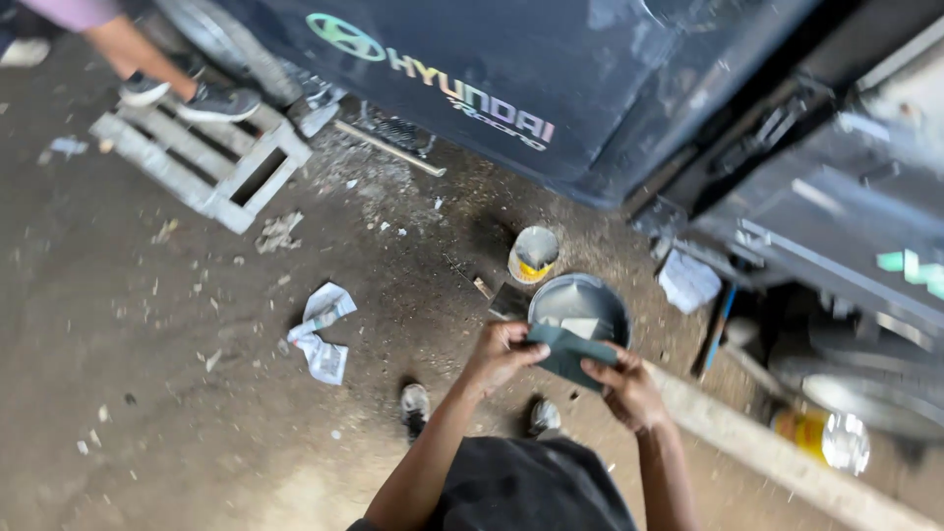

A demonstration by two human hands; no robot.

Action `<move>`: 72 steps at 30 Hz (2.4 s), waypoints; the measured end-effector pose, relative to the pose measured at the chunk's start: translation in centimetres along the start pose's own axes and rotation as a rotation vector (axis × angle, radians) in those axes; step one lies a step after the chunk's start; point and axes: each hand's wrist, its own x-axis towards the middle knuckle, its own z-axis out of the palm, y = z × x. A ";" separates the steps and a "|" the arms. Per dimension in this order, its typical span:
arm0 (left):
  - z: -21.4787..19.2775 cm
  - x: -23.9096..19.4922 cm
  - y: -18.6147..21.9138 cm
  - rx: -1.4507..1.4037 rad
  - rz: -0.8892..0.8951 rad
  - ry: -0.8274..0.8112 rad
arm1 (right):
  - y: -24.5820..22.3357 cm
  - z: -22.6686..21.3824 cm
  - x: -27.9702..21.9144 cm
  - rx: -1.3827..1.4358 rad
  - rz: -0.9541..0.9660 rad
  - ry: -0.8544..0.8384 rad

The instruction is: The person sands the side panel of a black car using a sanding block, repeatedly dipping it into a bucket of water. They work on the area around the 'Hyundai Racing' logo and the fuel cap, smoothing the surface.

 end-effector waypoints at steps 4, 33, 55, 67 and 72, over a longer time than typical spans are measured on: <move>5.8 1.6 -3.6 0.291 -0.064 0.104 | 2.4 -4.5 2.9 0.364 0.056 -0.075; 1.0 4.4 -27.9 0.355 -0.360 0.568 | 35.0 -23.0 37.7 -0.711 -0.164 0.236; 14.5 25.0 -2.5 -1.189 0.073 0.060 | -22.1 -12.1 26.3 -0.704 -0.275 -0.523; 11.4 35.9 5.5 -1.011 0.374 0.236 | -46.1 -10.5 23.4 -1.331 -0.569 -0.408; 10.1 37.3 0.7 -0.649 0.288 0.773 | -51.5 -9.6 20.0 -1.893 -1.275 -0.286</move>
